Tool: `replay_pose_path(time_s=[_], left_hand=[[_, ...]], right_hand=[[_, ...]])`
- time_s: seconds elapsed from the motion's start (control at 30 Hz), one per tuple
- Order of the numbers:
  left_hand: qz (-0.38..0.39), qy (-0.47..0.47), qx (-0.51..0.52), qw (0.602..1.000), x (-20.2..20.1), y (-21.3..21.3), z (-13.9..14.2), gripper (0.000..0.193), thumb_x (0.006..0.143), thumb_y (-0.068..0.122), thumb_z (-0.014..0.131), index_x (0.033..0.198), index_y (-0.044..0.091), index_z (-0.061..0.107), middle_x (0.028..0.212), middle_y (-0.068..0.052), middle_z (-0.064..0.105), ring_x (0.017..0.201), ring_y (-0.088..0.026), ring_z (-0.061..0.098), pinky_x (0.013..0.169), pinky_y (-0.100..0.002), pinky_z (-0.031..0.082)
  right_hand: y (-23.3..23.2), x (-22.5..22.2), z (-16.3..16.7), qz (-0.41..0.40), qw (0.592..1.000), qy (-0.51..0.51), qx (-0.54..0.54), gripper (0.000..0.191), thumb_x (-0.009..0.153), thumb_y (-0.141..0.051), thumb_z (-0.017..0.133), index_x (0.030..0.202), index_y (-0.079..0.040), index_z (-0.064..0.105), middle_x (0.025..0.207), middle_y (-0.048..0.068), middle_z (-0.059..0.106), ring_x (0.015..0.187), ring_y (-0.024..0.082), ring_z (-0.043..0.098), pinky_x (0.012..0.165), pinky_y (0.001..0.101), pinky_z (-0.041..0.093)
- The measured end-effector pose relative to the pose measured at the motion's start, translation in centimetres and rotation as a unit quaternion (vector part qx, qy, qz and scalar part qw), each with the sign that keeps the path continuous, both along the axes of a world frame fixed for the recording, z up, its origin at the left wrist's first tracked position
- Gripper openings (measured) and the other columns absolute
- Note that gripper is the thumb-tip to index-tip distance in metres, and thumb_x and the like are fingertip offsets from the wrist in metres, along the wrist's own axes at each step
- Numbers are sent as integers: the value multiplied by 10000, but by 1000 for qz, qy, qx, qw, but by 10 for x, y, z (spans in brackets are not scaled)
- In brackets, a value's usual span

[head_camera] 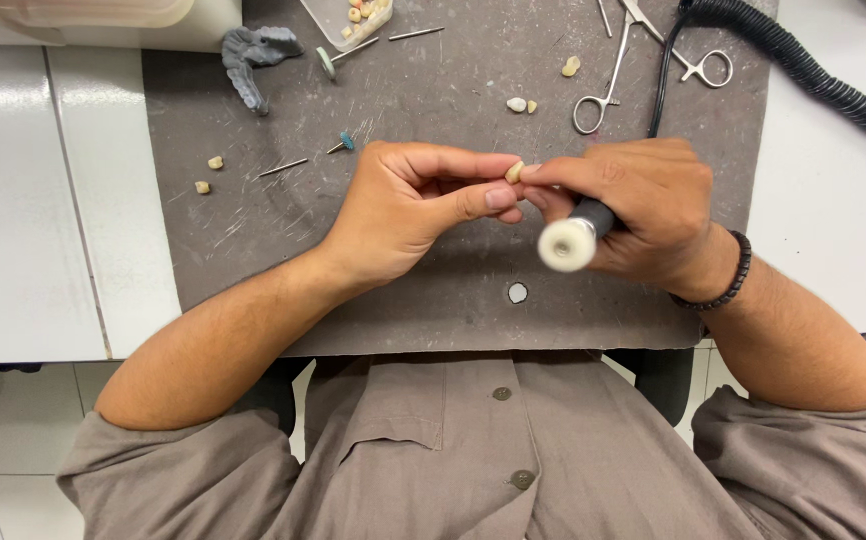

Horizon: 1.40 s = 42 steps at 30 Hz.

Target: The person uses a rotary handpiece with different attachments to grind and polish small dental crowns at a workbench. They hold each crown in one hand while working its surfaces with a grinding bur, a blue abrasive disc, and a white felt polishing wheel, setting finished pieces aside and picking up new ones.

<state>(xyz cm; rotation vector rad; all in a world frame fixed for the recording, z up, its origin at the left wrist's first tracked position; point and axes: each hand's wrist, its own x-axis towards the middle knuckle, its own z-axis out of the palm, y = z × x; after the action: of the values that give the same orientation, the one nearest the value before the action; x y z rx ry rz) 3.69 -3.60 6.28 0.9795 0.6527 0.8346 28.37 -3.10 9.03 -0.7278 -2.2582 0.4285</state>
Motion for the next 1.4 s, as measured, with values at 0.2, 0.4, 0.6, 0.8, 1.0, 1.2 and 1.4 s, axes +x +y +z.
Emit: replay_pose_path(time_s=[0.2, 0.4, 0.6, 0.8, 1.0, 1.2, 1.4], left_hand=[[7, 35, 30, 999, 6, -4, -1, 242, 1067, 144, 646, 1212, -28, 732, 1077, -120, 786, 947, -139, 762, 888, -266, 641], [9, 36, 88, 995, 3, -4, 1, 248, 1090, 178, 630, 1202, -18, 733, 1063, -93, 775, 945, -122, 741, 879, -260, 638], [15, 64, 186, 980, 1, -4, 4, 209, 1089, 112, 655, 1267, 18, 710, 1136, -83, 743, 1004, -120, 737, 909, -244, 644], [-1, 44, 174, 984, 0, -3, 6, 175, 1060, 63, 689, 1226, 23, 730, 1100, -78, 748, 972, -116, 739, 877, -241, 648], [-21, 93, 265, 960, -6, 7, 7, 145, 1029, 60, 718, 1167, 31, 752, 1034, -72, 773, 910, -118, 751, 808, -247, 635], [-50, 101, 293, 949, -8, 14, 6, 120, 1029, 65, 718, 1137, 33, 759, 1020, -71, 788, 902, -126, 766, 806, -257, 644], [-65, 98, 294, 949, -5, 11, 1, 130, 1014, 70, 722, 1133, 35, 763, 1040, -84, 788, 937, -149, 781, 837, -271, 650]], right_hand=[[2, 0, 1, 7, 1000, -11, -9, 200, 970, -66, 843, 1122, -14, 724, 697, 75, 640, 611, 176, 646, 535, 302, 469], [3, 1, 2, 7, 1000, -4, 1, 217, 1019, -72, 850, 1179, -24, 712, 733, 70, 640, 607, 158, 642, 520, 271, 460], [4, -1, 2, 18, 999, -11, 40, 282, 977, -99, 868, 1185, -6, 701, 676, 60, 592, 588, 170, 603, 483, 298, 428], [7, 3, 2, 61, 996, -17, 59, 296, 971, -122, 847, 1195, -9, 690, 672, 40, 589, 586, 158, 610, 498, 311, 433], [17, 23, 3, 23, 999, -29, 40, 401, 851, -234, 808, 1123, -2, 625, 677, 42, 569, 568, 185, 588, 494, 334, 429], [17, 38, 16, -85, 989, -117, 30, 393, 799, -337, 825, 927, -47, 592, 648, 37, 532, 547, 197, 539, 499, 337, 395], [15, 11, 20, -6, 987, -150, 65, 449, 747, -440, 843, 731, -92, 559, 619, 33, 494, 526, 210, 491, 503, 340, 360]])
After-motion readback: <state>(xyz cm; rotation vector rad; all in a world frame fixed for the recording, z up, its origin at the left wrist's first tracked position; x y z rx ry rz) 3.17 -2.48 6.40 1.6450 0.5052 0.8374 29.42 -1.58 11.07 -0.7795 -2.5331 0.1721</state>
